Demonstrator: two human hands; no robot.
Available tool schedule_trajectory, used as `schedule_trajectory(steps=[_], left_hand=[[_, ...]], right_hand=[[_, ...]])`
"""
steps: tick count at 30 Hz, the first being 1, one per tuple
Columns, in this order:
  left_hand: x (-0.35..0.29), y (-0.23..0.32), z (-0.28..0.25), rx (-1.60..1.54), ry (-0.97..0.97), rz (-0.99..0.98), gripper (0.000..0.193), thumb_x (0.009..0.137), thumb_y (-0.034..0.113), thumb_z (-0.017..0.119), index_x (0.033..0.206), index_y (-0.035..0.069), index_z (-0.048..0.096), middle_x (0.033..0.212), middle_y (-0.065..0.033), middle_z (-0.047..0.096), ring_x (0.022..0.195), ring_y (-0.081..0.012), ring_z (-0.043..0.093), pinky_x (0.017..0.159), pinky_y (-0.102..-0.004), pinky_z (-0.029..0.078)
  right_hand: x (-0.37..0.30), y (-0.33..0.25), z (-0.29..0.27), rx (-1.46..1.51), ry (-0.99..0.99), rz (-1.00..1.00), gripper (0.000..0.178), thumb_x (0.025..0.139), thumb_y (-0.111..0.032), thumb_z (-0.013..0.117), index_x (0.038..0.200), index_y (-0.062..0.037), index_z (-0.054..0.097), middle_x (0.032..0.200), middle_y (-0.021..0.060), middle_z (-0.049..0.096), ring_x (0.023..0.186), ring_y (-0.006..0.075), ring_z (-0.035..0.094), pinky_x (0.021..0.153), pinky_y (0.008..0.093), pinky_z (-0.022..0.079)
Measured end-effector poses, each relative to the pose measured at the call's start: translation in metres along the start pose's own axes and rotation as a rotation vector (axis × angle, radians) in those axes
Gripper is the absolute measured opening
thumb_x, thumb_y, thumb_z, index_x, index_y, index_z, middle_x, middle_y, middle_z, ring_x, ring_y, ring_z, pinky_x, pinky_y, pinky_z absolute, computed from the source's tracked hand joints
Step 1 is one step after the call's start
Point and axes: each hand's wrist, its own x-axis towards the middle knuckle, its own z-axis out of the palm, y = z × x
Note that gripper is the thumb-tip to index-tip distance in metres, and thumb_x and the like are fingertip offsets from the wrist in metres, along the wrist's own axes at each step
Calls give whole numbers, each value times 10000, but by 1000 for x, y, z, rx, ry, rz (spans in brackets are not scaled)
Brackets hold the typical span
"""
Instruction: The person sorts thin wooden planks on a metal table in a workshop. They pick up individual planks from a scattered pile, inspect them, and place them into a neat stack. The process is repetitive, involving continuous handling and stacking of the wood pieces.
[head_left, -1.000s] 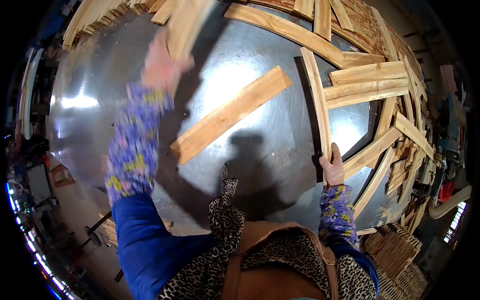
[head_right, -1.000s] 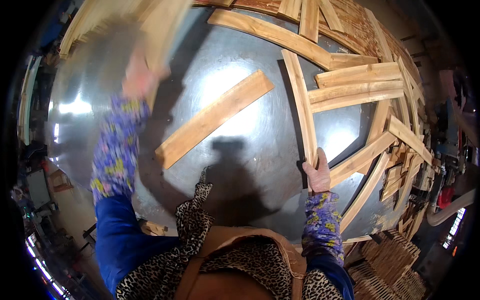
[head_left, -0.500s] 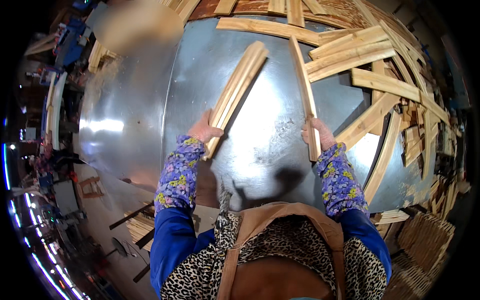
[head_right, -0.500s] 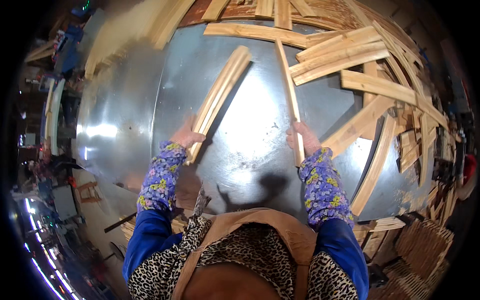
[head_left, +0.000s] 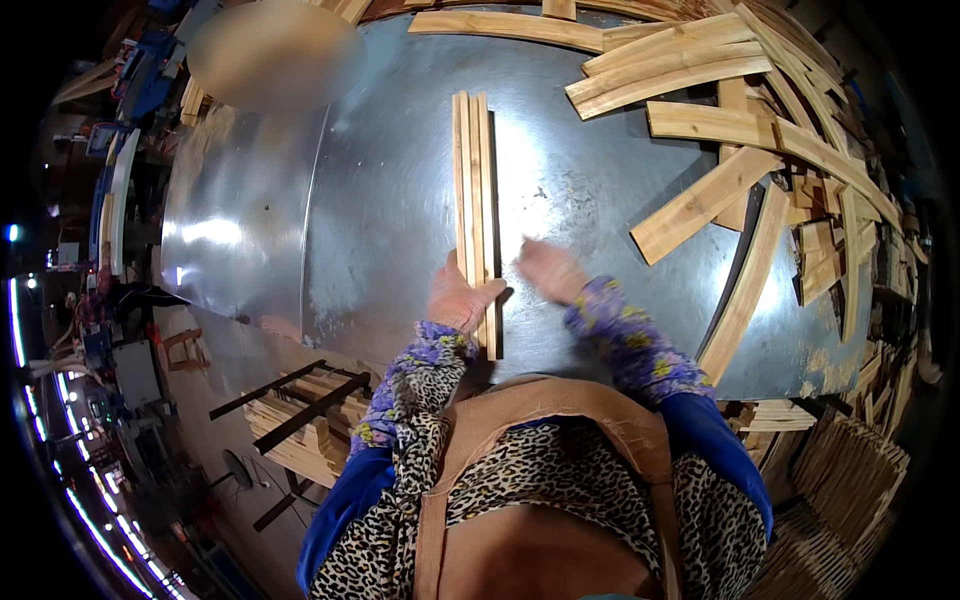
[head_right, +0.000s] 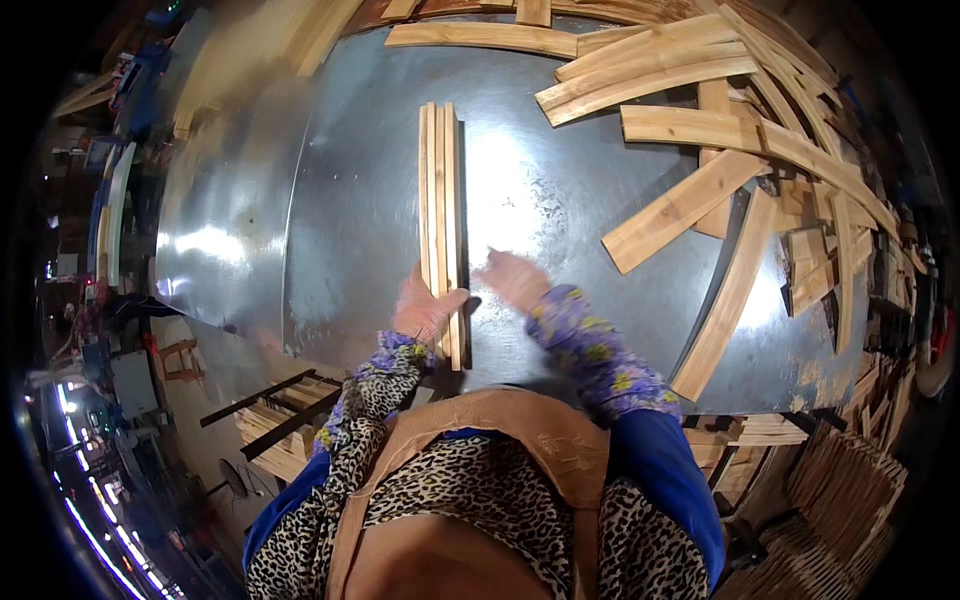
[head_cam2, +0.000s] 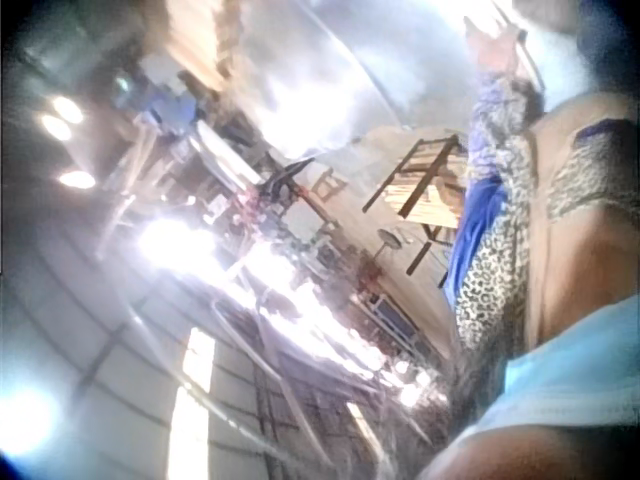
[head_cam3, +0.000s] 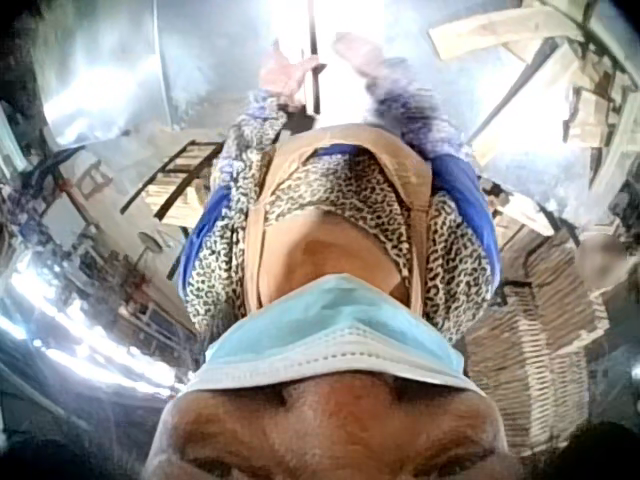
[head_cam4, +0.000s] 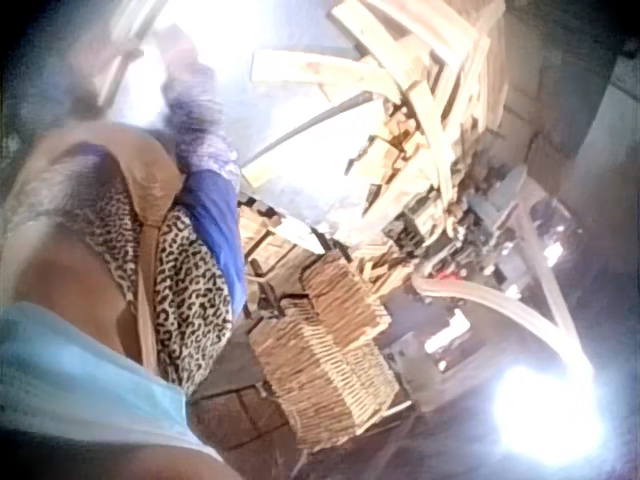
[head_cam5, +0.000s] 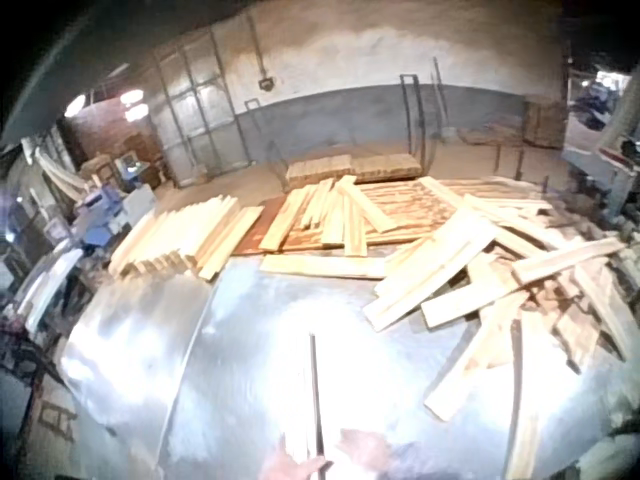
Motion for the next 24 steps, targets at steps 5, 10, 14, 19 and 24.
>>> schedule_trajectory(steps=[5, 10, 14, 19, 24], left_hand=[[-2, 39, -6, -211, -14, 44, 967, 800, 359, 907, 1545, -92, 488, 1332, -314, 707, 1254, -409, 711, 1110, -478, 553], [1, 1, 13, -230, 96, 60, 897, 801, 292, 906, 1531, -52, 515, 1281, -284, 725, 1184, -420, 724, 1057, -480, 567], [10, -5, 24, -208, 123, 80, 989, 764, 310, 931, 1590, -4, 489, 1369, -280, 681, 1278, -453, 663, 1133, -509, 525], [13, -6, 20, -206, 107, 139, 998, 782, 328, 896, 1589, -60, 455, 1392, -311, 663, 1313, -483, 635, 1174, -514, 494], [4, 27, -10, -100, 72, 167, 839, 820, 292, 833, 1500, -92, 524, 1377, -333, 679, 1312, -474, 653, 1165, -506, 501]], right_hand=[[23, 270, -107, 1622, 842, 584, 395, 1078, -406, 690, 1302, -85, 740, 964, 60, 676, 847, 305, 648, 704, 452, 513], [63, 306, -203, 1669, 1546, 733, 466, 1047, -450, 757, 1301, -59, 737, 1045, 93, 741, 792, 252, 702, 573, 399, 551], [69, 299, -229, 1465, 1569, 774, 512, 1046, -423, 755, 1353, -16, 705, 1180, 140, 769, 878, 263, 753, 635, 416, 610], [20, 227, -161, 1087, 1212, 676, 545, 1065, -291, 716, 1467, 64, 622, 1349, 164, 743, 1208, 291, 693, 1082, 390, 532], [-72, 99, -57, 737, 562, 823, 667, 1012, -411, 766, 1406, 111, 636, 1292, 249, 763, 1187, 364, 731, 1025, 451, 567]])
